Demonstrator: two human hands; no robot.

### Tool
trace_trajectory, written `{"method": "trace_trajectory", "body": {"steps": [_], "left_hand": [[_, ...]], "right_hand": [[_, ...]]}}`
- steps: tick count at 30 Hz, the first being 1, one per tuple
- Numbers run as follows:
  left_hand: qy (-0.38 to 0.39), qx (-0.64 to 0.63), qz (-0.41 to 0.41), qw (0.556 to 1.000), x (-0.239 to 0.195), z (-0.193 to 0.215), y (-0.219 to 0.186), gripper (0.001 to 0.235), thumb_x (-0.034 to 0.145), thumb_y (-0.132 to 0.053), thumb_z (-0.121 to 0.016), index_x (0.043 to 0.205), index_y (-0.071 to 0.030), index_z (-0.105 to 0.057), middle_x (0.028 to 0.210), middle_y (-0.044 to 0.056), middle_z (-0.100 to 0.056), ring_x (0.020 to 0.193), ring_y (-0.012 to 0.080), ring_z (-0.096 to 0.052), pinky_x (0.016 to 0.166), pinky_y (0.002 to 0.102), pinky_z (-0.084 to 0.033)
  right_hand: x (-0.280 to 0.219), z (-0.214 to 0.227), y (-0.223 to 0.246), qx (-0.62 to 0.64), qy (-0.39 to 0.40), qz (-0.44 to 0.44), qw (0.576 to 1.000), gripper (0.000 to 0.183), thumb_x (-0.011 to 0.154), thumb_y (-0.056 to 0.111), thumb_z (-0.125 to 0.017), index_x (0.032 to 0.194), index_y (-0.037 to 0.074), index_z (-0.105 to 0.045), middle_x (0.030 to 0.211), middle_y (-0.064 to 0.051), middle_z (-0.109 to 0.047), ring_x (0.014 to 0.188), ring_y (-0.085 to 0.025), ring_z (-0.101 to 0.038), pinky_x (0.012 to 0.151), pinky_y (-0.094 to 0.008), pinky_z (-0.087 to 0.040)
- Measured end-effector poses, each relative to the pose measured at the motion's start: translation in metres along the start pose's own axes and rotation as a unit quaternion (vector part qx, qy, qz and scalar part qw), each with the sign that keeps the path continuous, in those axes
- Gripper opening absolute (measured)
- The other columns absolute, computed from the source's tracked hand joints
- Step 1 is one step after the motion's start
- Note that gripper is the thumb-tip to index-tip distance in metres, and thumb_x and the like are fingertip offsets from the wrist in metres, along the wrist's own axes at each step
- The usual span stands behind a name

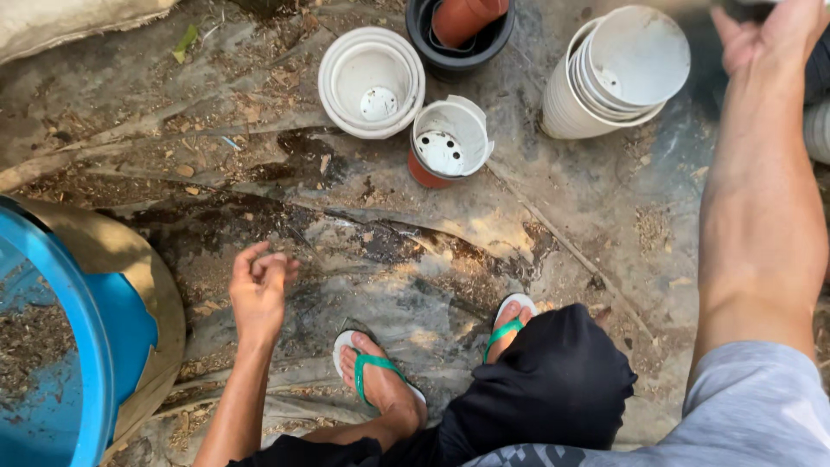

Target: The person sorts through a large pile of plastic planting pots and containers, picking them up, shaking out debris, and stacking them according to size and type on a tarp-covered ground.

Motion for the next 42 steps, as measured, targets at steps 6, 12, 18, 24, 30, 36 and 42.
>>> {"method": "trace_trajectory", "body": {"steps": [6, 12, 18, 24, 30, 36, 42], "left_hand": [[-0.004, -0.01, 0.066, 0.998, 0.016, -0.002, 0.034, 0.031, 0.099, -0.01, -0.062, 0.127, 0.001, -0.054, 0.101, 0.013, -0.072, 0.093, 0.0195, -0.073, 0.081, 0.032, -0.061], [0.02, -0.052, 0.136, 0.989, 0.026, -0.014, 0.073, 0.034, 0.096, -0.015, -0.067, 0.127, -0.006, -0.057, 0.095, 0.01, -0.072, 0.082, 0.0167, -0.069, 0.069, 0.031, -0.058], [-0.048, -0.119, 0.202, 0.971, -0.061, 0.015, -0.024, 0.033, 0.095, -0.016, -0.067, 0.126, -0.007, -0.058, 0.103, 0.009, -0.072, 0.088, 0.0176, -0.068, 0.072, 0.033, -0.057], [-0.197, -0.276, 0.191, 0.921, -0.176, 0.073, -0.201, 0.03, 0.095, -0.017, -0.061, 0.123, -0.005, -0.06, 0.106, 0.011, -0.073, 0.093, 0.0221, -0.073, 0.077, 0.035, -0.06], [-0.241, -0.353, 0.136, 0.894, -0.243, 0.079, -0.382, 0.031, 0.094, -0.014, -0.063, 0.123, -0.003, -0.061, 0.104, 0.014, -0.073, 0.092, 0.0236, -0.073, 0.078, 0.036, -0.061], [-0.196, -0.309, 0.033, 0.93, -0.233, 0.096, -0.545, 0.036, 0.094, -0.016, -0.067, 0.127, -0.003, -0.058, 0.103, 0.009, -0.073, 0.09, 0.0152, -0.071, 0.076, 0.029, -0.058], [-0.271, -0.217, -0.163, 0.923, -0.215, 0.207, -0.653, 0.033, 0.098, -0.015, -0.067, 0.127, -0.001, -0.06, 0.103, 0.007, -0.071, 0.09, 0.0125, -0.066, 0.077, 0.026, -0.056]], "right_hand": [[0.0, 0.042, -0.036, -0.083, -0.047, -0.08, 0.992, 0.052, 0.092, 0.022, -0.065, 0.139, 0.003, -0.053, 0.147, -0.022, -0.054, 0.131, -0.047, -0.055, 0.111, -0.074, -0.045], [-0.069, -0.042, -0.047, 0.197, 0.051, -0.22, 0.954, 0.054, 0.118, 0.028, -0.04, 0.161, -0.005, -0.041, 0.166, -0.028, -0.047, 0.149, -0.044, -0.045, 0.123, -0.065, -0.041], [-0.169, -0.072, 0.069, -0.32, -0.218, -0.122, 0.914, 0.05, 0.102, 0.052, -0.077, 0.125, 0.008, -0.067, 0.111, -0.006, -0.076, 0.074, -0.019, -0.074, 0.056, -0.032, -0.061], [-0.271, -0.244, 0.16, -0.519, -0.067, -0.06, 0.85, 0.048, 0.095, 0.014, -0.077, 0.126, -0.017, -0.057, 0.086, -0.023, -0.067, 0.065, -0.028, -0.066, 0.052, -0.042, -0.054], [-0.387, -0.47, 0.144, -0.454, 0.295, -0.098, 0.835, 0.058, 0.089, 0.019, -0.074, 0.14, -0.001, -0.054, 0.102, -0.014, -0.076, 0.083, -0.021, -0.069, 0.072, -0.035, -0.056], [-0.548, -0.738, 0.184, -0.421, 0.553, 0.043, 0.718, 0.042, 0.093, 0.017, -0.071, 0.133, 0.005, -0.062, 0.111, -0.012, -0.078, 0.1, -0.017, -0.074, 0.088, -0.031, -0.056], [-0.68, -0.951, 0.259, -0.313, 0.656, 0.154, 0.669, 0.032, 0.092, 0.013, -0.072, 0.123, 0.005, -0.069, 0.113, -0.011, -0.076, 0.104, -0.02, -0.072, 0.091, -0.031, -0.055]]}}
Point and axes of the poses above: each hand's wrist, its own x-axis towards the middle knuckle, its own z-axis out of the back of the hand, y = z × x, the point moved 10 cm from there along x, towards the middle knuckle
